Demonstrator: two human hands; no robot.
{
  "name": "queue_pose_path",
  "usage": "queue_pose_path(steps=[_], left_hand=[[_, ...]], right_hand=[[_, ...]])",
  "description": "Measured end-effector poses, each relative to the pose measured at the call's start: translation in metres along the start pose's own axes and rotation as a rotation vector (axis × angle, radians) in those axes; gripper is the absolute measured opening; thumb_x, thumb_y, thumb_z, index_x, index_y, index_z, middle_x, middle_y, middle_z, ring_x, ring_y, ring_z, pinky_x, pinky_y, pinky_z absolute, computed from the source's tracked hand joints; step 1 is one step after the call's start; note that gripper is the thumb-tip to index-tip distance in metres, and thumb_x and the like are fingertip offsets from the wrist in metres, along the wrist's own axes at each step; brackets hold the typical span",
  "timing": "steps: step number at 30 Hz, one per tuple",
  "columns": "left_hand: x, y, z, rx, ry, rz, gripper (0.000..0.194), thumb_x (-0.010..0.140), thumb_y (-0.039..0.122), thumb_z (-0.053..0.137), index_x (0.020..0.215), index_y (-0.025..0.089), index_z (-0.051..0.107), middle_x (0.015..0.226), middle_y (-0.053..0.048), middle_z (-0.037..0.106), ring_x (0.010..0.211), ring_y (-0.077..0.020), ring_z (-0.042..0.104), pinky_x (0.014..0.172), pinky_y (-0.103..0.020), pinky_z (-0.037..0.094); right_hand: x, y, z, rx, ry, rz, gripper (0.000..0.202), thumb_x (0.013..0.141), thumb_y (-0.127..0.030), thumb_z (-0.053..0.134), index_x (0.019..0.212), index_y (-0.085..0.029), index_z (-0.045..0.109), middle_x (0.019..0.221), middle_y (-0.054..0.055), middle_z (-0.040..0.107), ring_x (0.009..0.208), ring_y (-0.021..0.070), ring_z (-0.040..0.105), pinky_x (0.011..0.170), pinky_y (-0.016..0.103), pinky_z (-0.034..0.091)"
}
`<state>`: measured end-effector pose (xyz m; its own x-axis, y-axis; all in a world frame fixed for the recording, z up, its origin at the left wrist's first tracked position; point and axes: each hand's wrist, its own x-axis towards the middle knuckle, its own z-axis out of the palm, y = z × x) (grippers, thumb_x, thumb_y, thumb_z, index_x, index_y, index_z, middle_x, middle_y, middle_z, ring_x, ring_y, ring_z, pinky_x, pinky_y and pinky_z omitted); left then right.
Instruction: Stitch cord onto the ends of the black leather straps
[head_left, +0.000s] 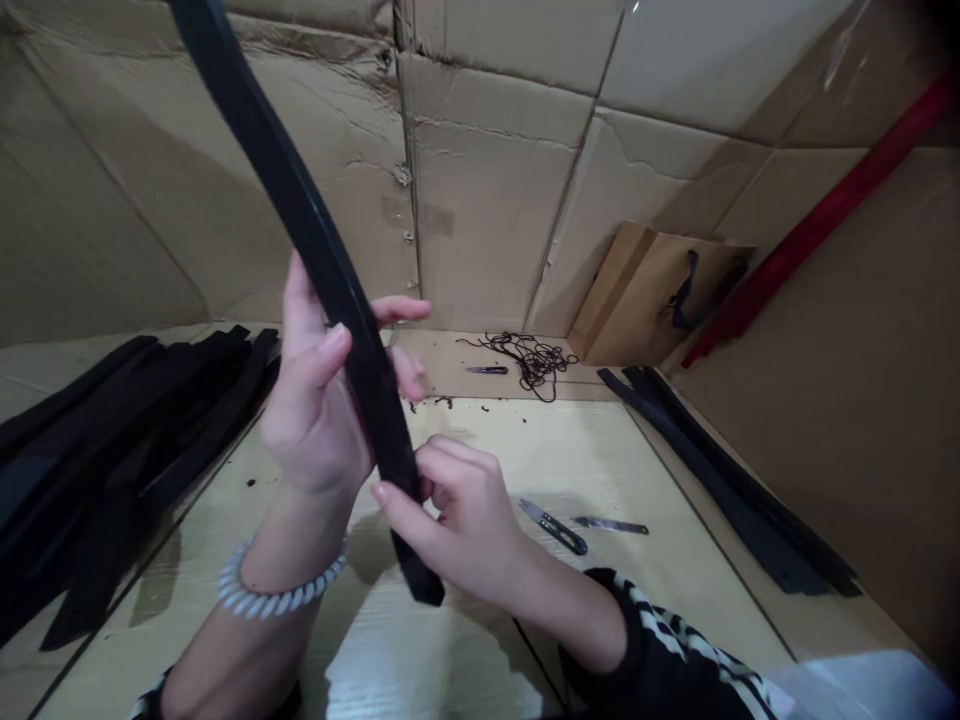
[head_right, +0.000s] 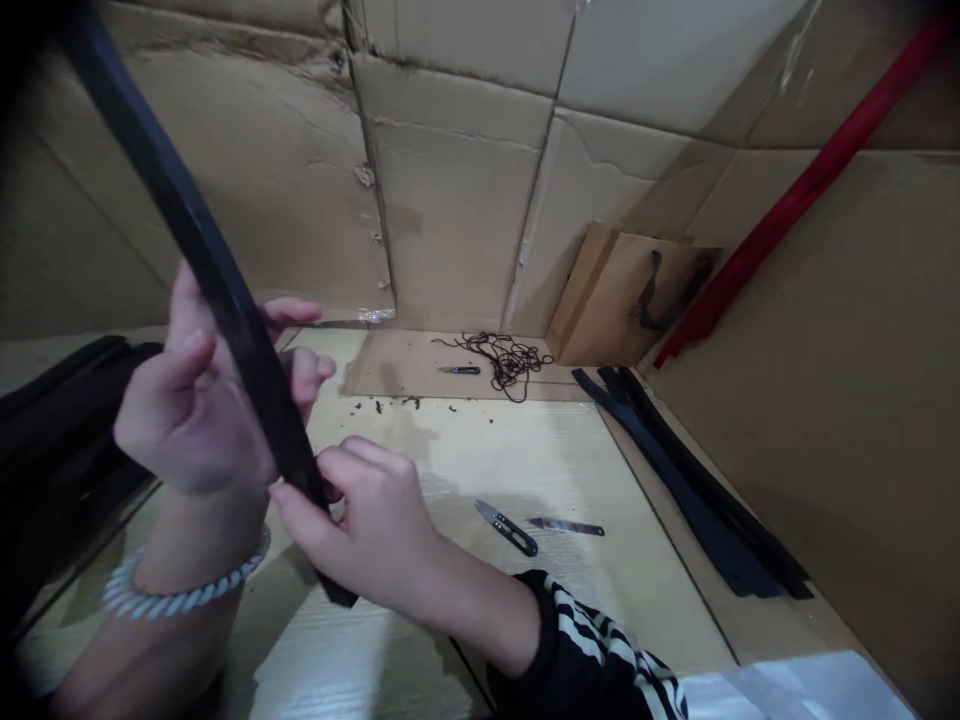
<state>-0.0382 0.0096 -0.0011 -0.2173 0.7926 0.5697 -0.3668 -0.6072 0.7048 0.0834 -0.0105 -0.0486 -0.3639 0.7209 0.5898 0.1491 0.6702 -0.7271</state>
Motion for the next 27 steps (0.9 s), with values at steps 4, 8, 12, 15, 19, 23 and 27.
queue_pose_path(steps=[4, 8, 12, 15, 19, 23, 27], left_hand=[[0.003, -0.008, -0.008, 0.129, -0.125, -0.117, 0.028, 0.087, 0.031, 0.065, 0.112, 0.019, 0.068, 0.108, -0.006, 0.071, 0.078, -0.0155, 0.07, 0.071, -0.027, 0.058], [-0.001, -0.016, -0.003, 0.179, -0.209, -0.254, 0.049, 0.079, 0.026, 0.076, 0.124, 0.019, 0.059, 0.099, -0.007, 0.073, 0.086, -0.0206, 0.073, 0.077, -0.031, 0.061], [-0.011, -0.02, 0.016, 0.259, -0.1, -0.272, 0.045, 0.077, 0.028, 0.077, 0.116, 0.017, 0.058, 0.09, -0.006, 0.074, 0.089, -0.0198, 0.073, 0.079, -0.029, 0.061], [-0.019, -0.02, 0.024, 0.34, -0.064, -0.217, 0.037, 0.08, 0.028, 0.075, 0.113, 0.015, 0.062, 0.092, -0.006, 0.074, 0.092, -0.0187, 0.072, 0.084, -0.029, 0.059], [-0.015, -0.018, 0.016, 0.257, -0.025, -0.19, 0.041, 0.088, 0.034, 0.066, 0.124, 0.016, 0.059, 0.093, -0.005, 0.071, 0.09, -0.0184, 0.071, 0.08, -0.029, 0.059], [-0.002, -0.02, 0.001, 0.074, -0.052, -0.279, 0.038, 0.091, 0.037, 0.06, 0.125, 0.021, 0.058, 0.081, 0.001, 0.062, 0.068, -0.0132, 0.068, 0.064, -0.026, 0.058], [-0.002, -0.03, 0.003, -0.04, -0.163, -0.339, 0.034, 0.09, 0.038, 0.061, 0.12, 0.022, 0.055, 0.072, 0.003, 0.058, 0.046, -0.0055, 0.05, 0.045, -0.019, 0.044]], right_hand=[[0.007, 0.007, -0.009, -0.265, 0.231, -0.146, 0.029, 0.089, -0.02, 0.059, 0.064, -0.019, 0.045, 0.062, -0.003, 0.044, 0.057, 0.0089, 0.042, 0.053, 0.023, 0.034], [0.015, 0.015, -0.018, -0.482, 0.348, -0.225, 0.021, 0.092, -0.02, 0.054, 0.071, -0.018, 0.054, 0.066, 0.001, 0.052, 0.057, 0.0113, 0.046, 0.053, 0.024, 0.037], [0.018, 0.022, -0.02, -0.632, 0.454, -0.257, 0.026, 0.096, -0.025, 0.05, 0.072, -0.017, 0.058, 0.063, 0.002, 0.053, 0.055, 0.0125, 0.045, 0.051, 0.026, 0.037], [0.019, 0.024, -0.025, -0.648, 0.462, -0.278, 0.032, 0.098, -0.028, 0.048, 0.07, -0.017, 0.058, 0.062, 0.003, 0.054, 0.055, 0.0128, 0.047, 0.051, 0.026, 0.038], [0.021, 0.019, -0.046, -0.415, 0.301, -0.28, 0.017, 0.095, -0.029, 0.056, 0.091, -0.017, 0.066, 0.08, 0.004, 0.069, 0.068, 0.0138, 0.062, 0.06, 0.026, 0.048], [0.021, 0.012, -0.068, -0.195, 0.281, -0.187, 0.014, 0.096, -0.02, 0.056, 0.096, -0.022, 0.069, 0.086, 0.0, 0.073, 0.077, 0.0132, 0.069, 0.067, 0.027, 0.054], [0.017, 0.008, -0.076, 0.053, 0.233, -0.111, 0.025, 0.094, -0.019, 0.059, 0.117, -0.026, 0.063, 0.085, -0.002, 0.073, 0.08, 0.0143, 0.072, 0.068, 0.028, 0.058]])
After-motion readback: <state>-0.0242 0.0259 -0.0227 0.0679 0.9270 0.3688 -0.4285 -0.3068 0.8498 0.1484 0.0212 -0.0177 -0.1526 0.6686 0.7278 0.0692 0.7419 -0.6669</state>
